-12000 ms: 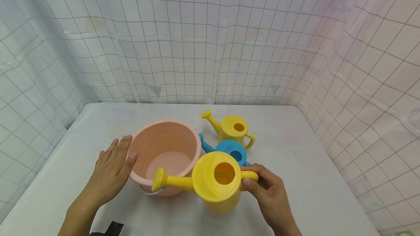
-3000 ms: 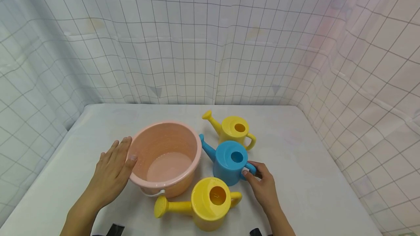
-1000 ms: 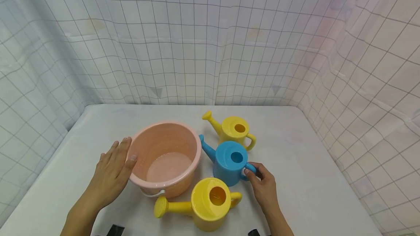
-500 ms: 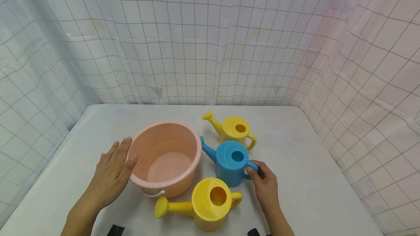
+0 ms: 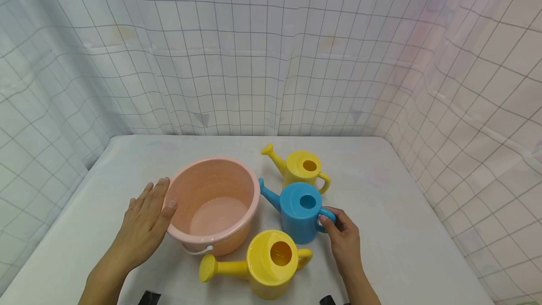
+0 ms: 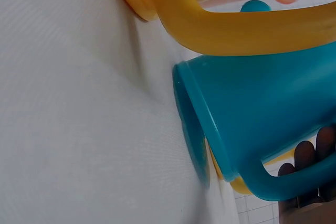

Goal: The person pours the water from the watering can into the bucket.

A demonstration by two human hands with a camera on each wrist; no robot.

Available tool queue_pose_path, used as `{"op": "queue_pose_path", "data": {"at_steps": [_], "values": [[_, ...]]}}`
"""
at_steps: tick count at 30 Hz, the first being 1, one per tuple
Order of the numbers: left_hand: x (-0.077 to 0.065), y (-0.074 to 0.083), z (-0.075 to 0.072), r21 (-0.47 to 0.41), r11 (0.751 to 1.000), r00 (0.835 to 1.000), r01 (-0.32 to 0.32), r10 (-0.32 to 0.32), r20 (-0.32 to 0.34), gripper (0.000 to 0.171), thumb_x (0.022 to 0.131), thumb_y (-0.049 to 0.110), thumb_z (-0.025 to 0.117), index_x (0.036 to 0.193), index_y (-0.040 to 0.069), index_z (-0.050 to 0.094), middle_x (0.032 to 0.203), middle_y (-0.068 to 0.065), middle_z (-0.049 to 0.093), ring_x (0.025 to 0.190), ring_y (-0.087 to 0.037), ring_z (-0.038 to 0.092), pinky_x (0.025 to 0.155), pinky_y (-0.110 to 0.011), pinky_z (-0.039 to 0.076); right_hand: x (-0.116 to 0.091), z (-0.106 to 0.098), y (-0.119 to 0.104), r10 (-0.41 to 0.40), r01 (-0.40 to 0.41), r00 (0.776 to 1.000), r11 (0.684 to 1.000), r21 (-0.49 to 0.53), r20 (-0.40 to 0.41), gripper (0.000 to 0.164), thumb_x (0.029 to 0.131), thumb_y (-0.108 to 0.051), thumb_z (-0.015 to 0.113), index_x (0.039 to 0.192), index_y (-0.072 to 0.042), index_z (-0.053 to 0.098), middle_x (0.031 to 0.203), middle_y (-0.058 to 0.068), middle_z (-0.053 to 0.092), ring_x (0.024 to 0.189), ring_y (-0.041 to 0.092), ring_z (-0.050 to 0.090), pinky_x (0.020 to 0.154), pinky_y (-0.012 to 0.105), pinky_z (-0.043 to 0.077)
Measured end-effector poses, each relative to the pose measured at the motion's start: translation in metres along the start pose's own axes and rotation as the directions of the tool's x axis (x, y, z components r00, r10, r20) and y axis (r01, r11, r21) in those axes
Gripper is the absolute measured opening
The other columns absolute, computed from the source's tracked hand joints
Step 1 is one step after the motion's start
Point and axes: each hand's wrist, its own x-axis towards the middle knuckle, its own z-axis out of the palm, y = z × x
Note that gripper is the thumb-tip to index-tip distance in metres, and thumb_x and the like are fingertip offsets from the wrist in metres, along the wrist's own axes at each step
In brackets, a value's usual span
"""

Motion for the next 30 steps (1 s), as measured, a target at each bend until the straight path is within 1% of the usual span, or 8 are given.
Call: {"op": "queue_pose_path", "data": {"at_steps": [6,11,19,30], "values": [[0.0,0.0002,-0.0002,0.0,1.0,1.0,0.002,-0.002,0.0,0.064,0.101,0.049,0.028,0.153,0.016,0.011,0.158,-0.017,0.018,0.147,-0.039,0.005,0.111,-0.066,0.0,0.0,-0.0003,-0.0006,-0.013,0.013,1.0,1.0,0.022,-0.001,0.037,0.09,-0.034,0.062,0.116,-0.007,0.06,0.105,-0.008,0.063,0.099,0.009,0.06,0.087,0.017,0.049],[0.0,0.0001,-0.0002,0.0,1.0,1.0,-0.002,0.002,0.001,0.064,0.101,0.048,0.028,0.153,0.015,0.013,0.158,-0.017,0.018,0.147,-0.039,0.006,0.111,-0.067,0.001,0.0002,-0.0005,-0.0014,-0.01,0.01,1.0,1.0,0.021,-0.013,0.037,0.091,-0.035,0.061,0.117,-0.008,0.06,0.105,-0.008,0.063,0.098,0.011,0.06,0.088,0.021,0.05],[0.0001,-0.0001,-0.0001,-0.003,1.0,1.0,-0.004,0.004,0.002,0.064,0.101,0.048,0.028,0.153,0.016,0.011,0.158,-0.016,0.018,0.147,-0.038,0.005,0.111,-0.066,0.001,-0.0006,-0.0004,-0.0023,-0.015,0.017,0.999,0.999,0.047,-0.03,0.037,0.09,-0.033,0.062,0.117,-0.007,0.06,0.103,-0.007,0.063,0.094,0.011,0.059,0.085,0.018,0.049],[0.0004,-0.0001,0.0008,0.003,1.0,1.0,-0.007,0.007,-0.006,0.063,0.101,0.048,0.029,0.153,0.017,0.011,0.157,-0.016,0.019,0.147,-0.038,0.006,0.111,-0.067,0.002,-0.002,-0.0025,-0.0046,-0.029,0.031,0.999,0.997,0.067,-0.032,0.035,0.091,-0.03,0.063,0.117,-0.005,0.06,0.101,-0.007,0.064,0.094,0.012,0.057,0.085,0.018,0.049]]}}
